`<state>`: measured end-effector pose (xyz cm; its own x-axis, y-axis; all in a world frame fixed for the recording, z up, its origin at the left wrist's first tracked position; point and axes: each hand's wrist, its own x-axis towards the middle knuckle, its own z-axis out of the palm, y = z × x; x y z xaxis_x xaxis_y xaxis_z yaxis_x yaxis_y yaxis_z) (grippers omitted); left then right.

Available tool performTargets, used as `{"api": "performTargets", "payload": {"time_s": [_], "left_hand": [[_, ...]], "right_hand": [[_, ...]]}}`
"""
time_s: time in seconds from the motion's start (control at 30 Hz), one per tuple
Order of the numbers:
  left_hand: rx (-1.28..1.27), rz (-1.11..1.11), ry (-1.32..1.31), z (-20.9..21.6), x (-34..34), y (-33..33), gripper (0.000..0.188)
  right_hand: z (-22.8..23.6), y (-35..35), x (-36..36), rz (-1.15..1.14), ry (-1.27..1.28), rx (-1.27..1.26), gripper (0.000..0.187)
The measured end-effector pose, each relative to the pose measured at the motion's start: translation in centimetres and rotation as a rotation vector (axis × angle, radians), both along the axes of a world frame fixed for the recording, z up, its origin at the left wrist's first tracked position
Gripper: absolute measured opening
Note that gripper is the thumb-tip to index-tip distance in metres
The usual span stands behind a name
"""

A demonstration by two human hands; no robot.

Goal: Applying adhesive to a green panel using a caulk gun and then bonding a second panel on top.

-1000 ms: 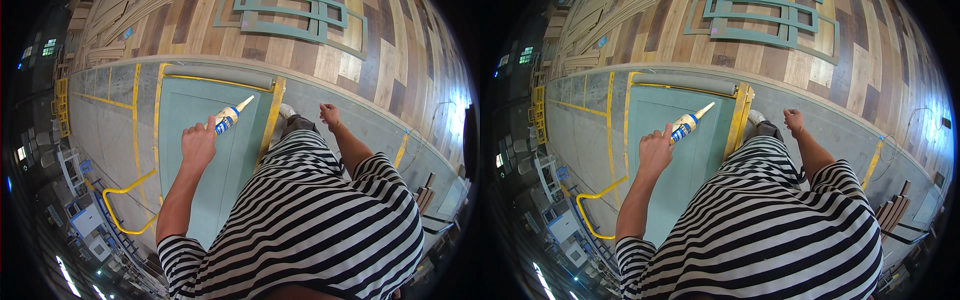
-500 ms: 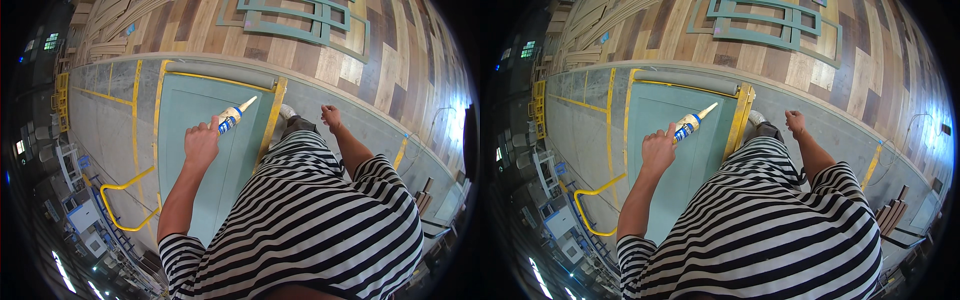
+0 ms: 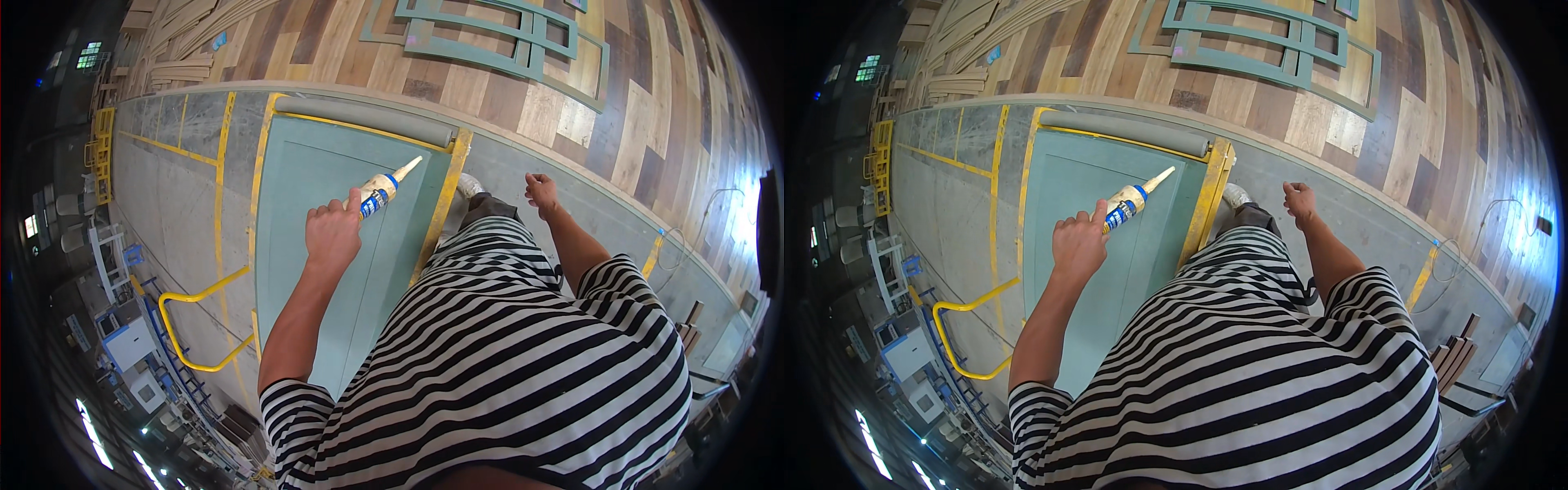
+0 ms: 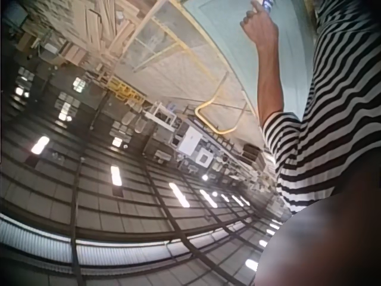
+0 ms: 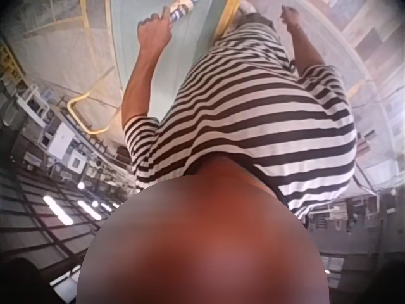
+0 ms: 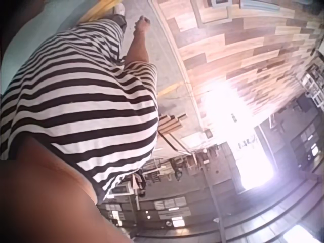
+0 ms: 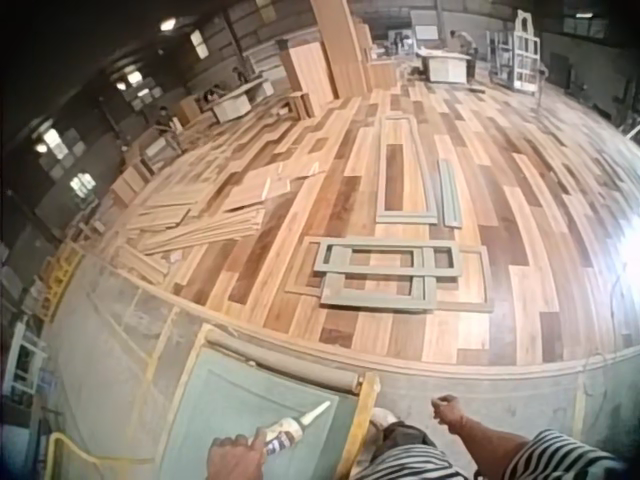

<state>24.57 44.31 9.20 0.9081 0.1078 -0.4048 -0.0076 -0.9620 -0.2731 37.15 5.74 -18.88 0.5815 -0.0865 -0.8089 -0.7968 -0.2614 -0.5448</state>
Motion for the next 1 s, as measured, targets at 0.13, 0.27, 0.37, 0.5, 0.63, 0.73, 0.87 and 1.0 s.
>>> {"api": "performTargets", "payload": {"time_s": [0.13, 0.27, 0.37, 0.5, 0.63, 0.73, 0.87, 1.0], "left_hand": [[0.012, 0.009, 0.014, -0.1, -0.1, 0.1, 0.067], [0.01, 0.016, 0.012, 0.0, -0.3, 0.3, 0.067], [0.005, 0.012, -0.006, 0.1, -0.4, 0.4, 0.067], [0.018, 0.052, 0.017, 0.0, -1.0, 0.9, 0.065], [0.007, 0.034, -0.015, -0.3, -1.3, 0.9, 0.065], [0.01, 0.029, -0.037, -0.8, -1.3, 0.6, 0.065], [0.012, 0.044, -0.016, -0.7, -1.3, 0.4, 0.066], [0.02, 0.059, -0.001, -0.4, -1.6, 0.8, 0.066]], "right_hand": [[-0.1, 0.0, 0.2, 0.005, -0.003, 0.009, 0.033], [-0.5, -0.1, 0.1, 0.009, 0.007, 0.014, 0.034], [-0.8, -0.2, -0.1, 0.003, 0.008, 0.018, 0.035], [-0.7, -0.3, -0.2, 0.016, 0.008, 0.004, 0.035], [-0.6, -0.2, -0.4, 0.029, 0.015, 0.004, 0.037], [-0.3, 0.2, -0.2, 0.037, 0.01, 0.004, 0.037], [0.0, 0.3, 0.1, 0.04, 0.0, 0.01, 0.036], [0.0, 0.3, -0.1, 0.043, 0.008, -0.004, 0.035]]}}
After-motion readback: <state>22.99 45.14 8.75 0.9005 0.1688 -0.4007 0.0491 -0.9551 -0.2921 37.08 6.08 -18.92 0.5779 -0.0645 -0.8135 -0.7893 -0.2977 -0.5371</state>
